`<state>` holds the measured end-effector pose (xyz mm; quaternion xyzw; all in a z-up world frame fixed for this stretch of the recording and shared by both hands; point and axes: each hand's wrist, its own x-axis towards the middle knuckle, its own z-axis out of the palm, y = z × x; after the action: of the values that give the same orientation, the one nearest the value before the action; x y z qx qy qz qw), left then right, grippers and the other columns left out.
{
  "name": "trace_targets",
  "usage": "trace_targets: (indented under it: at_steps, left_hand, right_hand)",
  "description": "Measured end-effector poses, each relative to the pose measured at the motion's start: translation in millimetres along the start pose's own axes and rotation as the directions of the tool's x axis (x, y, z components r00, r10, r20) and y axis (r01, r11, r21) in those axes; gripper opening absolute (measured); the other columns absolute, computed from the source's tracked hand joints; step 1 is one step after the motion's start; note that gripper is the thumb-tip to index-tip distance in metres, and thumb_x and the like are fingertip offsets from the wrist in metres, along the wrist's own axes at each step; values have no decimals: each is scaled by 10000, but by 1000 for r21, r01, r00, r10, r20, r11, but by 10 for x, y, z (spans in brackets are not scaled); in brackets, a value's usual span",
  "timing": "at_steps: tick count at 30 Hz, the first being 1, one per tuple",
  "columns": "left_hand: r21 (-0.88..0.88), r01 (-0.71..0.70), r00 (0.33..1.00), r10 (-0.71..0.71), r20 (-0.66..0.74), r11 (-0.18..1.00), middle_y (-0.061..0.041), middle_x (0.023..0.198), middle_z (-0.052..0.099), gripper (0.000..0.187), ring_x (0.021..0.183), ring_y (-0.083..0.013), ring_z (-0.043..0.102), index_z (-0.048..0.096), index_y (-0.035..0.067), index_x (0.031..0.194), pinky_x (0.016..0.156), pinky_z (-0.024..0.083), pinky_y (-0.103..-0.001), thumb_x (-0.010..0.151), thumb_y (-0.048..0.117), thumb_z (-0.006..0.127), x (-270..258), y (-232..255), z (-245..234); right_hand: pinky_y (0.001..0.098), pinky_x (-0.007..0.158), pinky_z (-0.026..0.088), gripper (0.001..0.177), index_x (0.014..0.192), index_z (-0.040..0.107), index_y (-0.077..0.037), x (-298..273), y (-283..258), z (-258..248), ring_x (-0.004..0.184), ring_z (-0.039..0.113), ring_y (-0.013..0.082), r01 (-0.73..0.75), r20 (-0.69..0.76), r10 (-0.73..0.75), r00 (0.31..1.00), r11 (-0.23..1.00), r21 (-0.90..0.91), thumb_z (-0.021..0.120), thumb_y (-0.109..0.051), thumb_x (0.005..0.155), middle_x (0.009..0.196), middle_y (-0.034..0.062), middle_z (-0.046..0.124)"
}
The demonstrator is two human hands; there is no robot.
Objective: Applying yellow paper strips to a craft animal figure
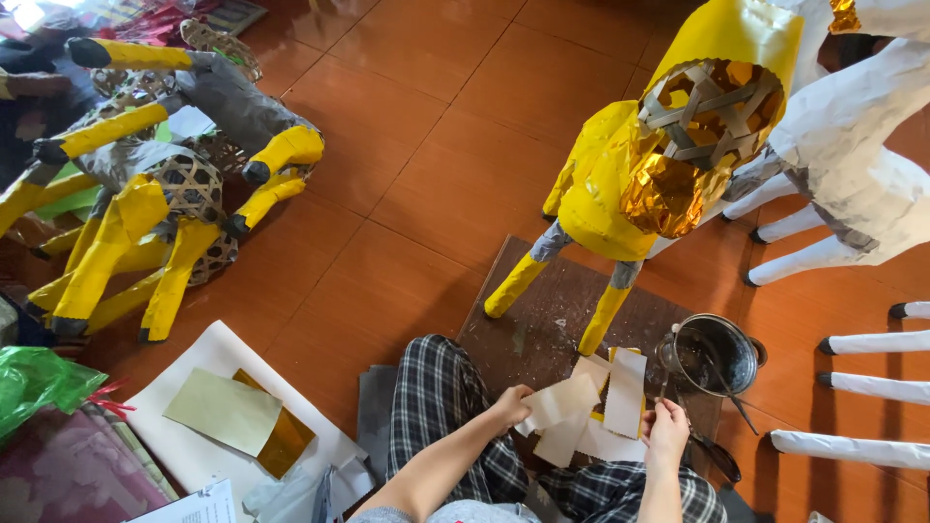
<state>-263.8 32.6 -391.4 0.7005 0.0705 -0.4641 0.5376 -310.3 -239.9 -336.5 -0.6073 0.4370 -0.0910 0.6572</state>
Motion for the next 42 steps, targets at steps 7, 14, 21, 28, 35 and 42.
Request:
trace_targets:
  at_steps: [7,14,21,28,35,42]
  left_hand:
    - [-255,7,988,-45,-146,967,-114,1093,527,315,713,-216,618,504,92,1162,502,477,-326,880,-15,412,31,49,-46]
    - [-139,-130,960,89,-267,982,-109,1357,541,533,1231,-254,499,533,90,1300,960,392,-394,840,16,275,-184,545,-394]
    - [-201,-412,891,346,-295,889,-106,1414,483,663,1277,-232,473,473,83,1357,935,435,-319,708,-48,472,373,606,-367]
    - [-222,-506,857,456,-239,834,-106,1433,460,592,1304,-241,420,452,90,1386,973,362,-339,809,-20,384,139,1325,-353]
    - [-496,-489,859,294,-420,717,-79,1138,644,510,918,-121,607,561,48,1257,773,510,-274,833,309,668,707,296,-72]
    - [-424,34,943,-170,-286,905,-152,1223,566,521,1059,-292,566,454,83,1323,778,488,-402,804,50,491,783,-426,121]
  right_hand:
    - [260,341,178,102,1024,504,-89,-114,-83,7,428,385,156,-9,39,6,999,997,77,403,-105,1023,656,138,506]
    - [274,360,181,88,1004,507,-97,-125,-109,23,438,369,162,-25,47,21,999,995,99,423,-108,1028,660,128,487]
    - [247,318,164,79,1001,549,-115,86,111,19,419,383,141,13,65,-18,998,997,72,476,-147,1000,638,115,487]
    - [257,344,180,42,1050,482,-119,-169,-118,-21,442,385,143,91,-16,-90,996,992,87,464,-125,1012,674,124,489]
    - [263,307,213,125,975,501,-82,-284,-5,-199,396,404,160,154,44,-160,986,980,123,390,-129,939,644,161,516]
    - [212,313,211,120,825,537,-98,-742,277,64,418,452,127,48,148,-44,988,999,-24,477,-131,923,622,84,526]
